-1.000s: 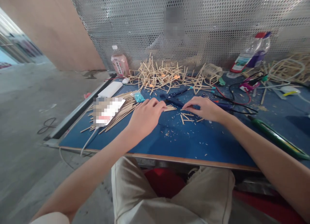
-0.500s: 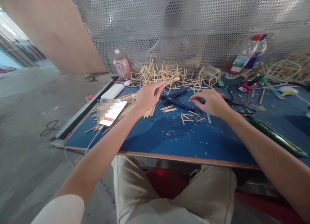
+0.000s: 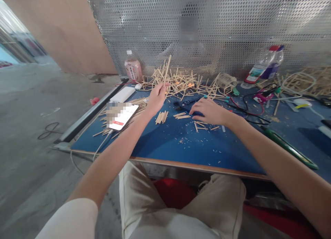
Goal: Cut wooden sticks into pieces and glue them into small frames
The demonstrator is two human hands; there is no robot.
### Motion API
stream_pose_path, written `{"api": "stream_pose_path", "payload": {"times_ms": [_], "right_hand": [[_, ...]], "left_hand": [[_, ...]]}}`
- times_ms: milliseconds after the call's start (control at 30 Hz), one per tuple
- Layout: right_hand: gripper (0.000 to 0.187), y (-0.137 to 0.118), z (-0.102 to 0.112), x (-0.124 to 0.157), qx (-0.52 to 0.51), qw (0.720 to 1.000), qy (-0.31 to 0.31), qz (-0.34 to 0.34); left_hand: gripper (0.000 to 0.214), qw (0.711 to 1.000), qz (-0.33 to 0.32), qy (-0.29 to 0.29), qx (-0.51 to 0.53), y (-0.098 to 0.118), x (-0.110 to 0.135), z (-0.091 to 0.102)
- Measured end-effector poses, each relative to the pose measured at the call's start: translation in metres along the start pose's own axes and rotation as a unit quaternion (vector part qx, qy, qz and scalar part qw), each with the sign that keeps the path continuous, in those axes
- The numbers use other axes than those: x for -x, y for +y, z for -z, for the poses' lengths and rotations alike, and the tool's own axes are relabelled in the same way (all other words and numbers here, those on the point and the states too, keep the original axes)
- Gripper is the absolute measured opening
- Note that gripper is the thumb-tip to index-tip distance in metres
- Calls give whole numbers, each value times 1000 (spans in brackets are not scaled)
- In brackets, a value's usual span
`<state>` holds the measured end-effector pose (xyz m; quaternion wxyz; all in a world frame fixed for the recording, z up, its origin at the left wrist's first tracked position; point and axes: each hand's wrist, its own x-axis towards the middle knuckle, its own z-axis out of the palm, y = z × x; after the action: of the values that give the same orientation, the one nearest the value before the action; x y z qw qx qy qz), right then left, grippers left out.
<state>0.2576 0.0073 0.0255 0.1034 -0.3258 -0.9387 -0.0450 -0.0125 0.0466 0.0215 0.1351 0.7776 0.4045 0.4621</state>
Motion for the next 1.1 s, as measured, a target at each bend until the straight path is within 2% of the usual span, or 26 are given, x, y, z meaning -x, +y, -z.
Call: {"api": "stream_pose_path", "payload": {"times_ms": [133,300,433,533,633,867,967,1033,1100], "right_hand": [[17,-9,-1,-25,11,999,-42,-18],[17,-17,-7,-31,-35,995,-71,-54],[16,-18,-13,-25,-56,996,-37,-65],[16,-17,-15,-22,-55,996,-12,-67],[17,-14,-18,-21,-66,995,-17,-69],[19,-6,-29,-22,-76,996,-20,-44],[19,-10,-25,-22,-101,994,12,-33],[19,-15,-19,-23,-129,989,57,-42],[17,-22,-13,-25,-168,975,118,-79]], "left_hand": [[54,995,22,17,97,8,6,-9],[46,994,48,30,93,10,9,-15],[31,987,36,53,146,9,10,-20],[29,975,50,49,209,12,11,-21],[30,964,85,38,248,14,11,-21],[23,922,121,23,368,12,10,-25],[30,921,143,18,361,17,10,-22],[36,922,147,23,357,21,11,-21],[37,918,153,27,365,23,11,-21]]}}
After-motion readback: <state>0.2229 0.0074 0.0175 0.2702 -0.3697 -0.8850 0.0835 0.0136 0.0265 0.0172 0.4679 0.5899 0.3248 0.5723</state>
